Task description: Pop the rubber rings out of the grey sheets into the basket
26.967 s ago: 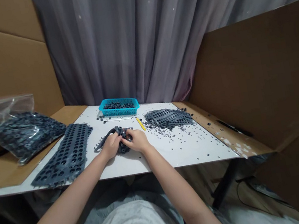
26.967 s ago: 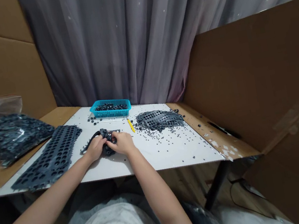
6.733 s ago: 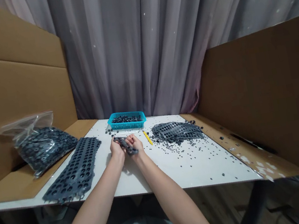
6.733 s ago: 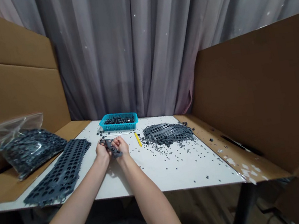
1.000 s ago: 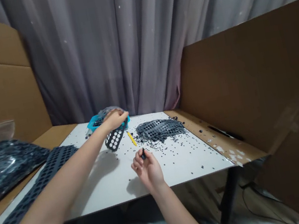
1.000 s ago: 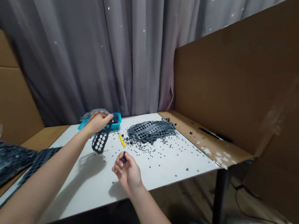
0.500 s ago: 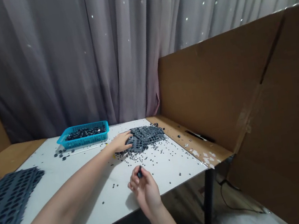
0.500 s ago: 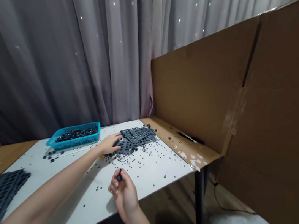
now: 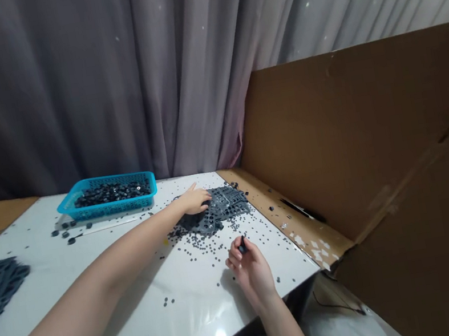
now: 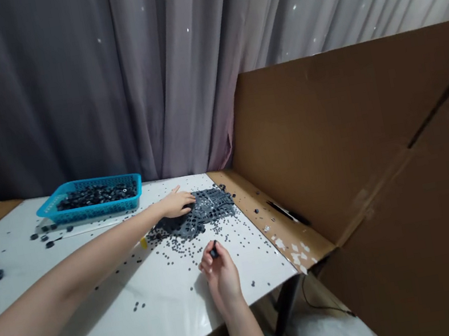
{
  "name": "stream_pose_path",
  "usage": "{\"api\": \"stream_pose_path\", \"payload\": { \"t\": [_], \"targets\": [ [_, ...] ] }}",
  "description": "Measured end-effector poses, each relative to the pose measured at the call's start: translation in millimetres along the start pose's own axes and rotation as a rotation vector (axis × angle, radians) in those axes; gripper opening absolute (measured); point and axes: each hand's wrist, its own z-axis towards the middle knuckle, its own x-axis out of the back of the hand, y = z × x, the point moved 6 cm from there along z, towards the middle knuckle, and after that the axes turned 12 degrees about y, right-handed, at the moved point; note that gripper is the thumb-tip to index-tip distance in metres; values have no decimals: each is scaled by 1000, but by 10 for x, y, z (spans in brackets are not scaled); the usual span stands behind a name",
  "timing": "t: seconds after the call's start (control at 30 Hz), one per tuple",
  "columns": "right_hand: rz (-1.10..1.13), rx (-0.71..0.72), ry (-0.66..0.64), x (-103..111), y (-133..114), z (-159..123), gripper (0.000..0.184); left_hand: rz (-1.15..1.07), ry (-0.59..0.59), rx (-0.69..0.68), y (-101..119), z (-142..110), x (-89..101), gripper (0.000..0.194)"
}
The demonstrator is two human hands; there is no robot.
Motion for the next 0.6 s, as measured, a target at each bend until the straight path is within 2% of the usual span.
{"api": "stream_pose_path", "payload": {
  "t": [0.13, 0.2, 0.27, 0.37, 0.4, 0.5, 0.6],
  "targets": [
    [-16, -3, 90, 155, 16, 169, 21, -25, -65, -89, -119, 301, 13, 56],
    [-5, -6, 125, 201, 24, 252, 23, -133, -96, -120, -138, 367, -8, 65],
    [14, -15, 155, 234, 37, 322, 24, -295, -113, -106, -179, 382, -40, 51],
    [33, -46, 192, 274, 68, 394, 27, -446, -39, 7, -345, 375, -40, 11],
    [39, -61, 200, 285, 81, 411, 27, -465, 6, 55, -413, 377, -23, 8],
    [63, -104, 217, 324, 122, 452, 29, -553, 156, 272, -606, 432, 67, 19],
    [82, -138, 224, 379, 166, 484, 29, -688, 218, 475, -651, 610, 189, 27]
  ]
}}
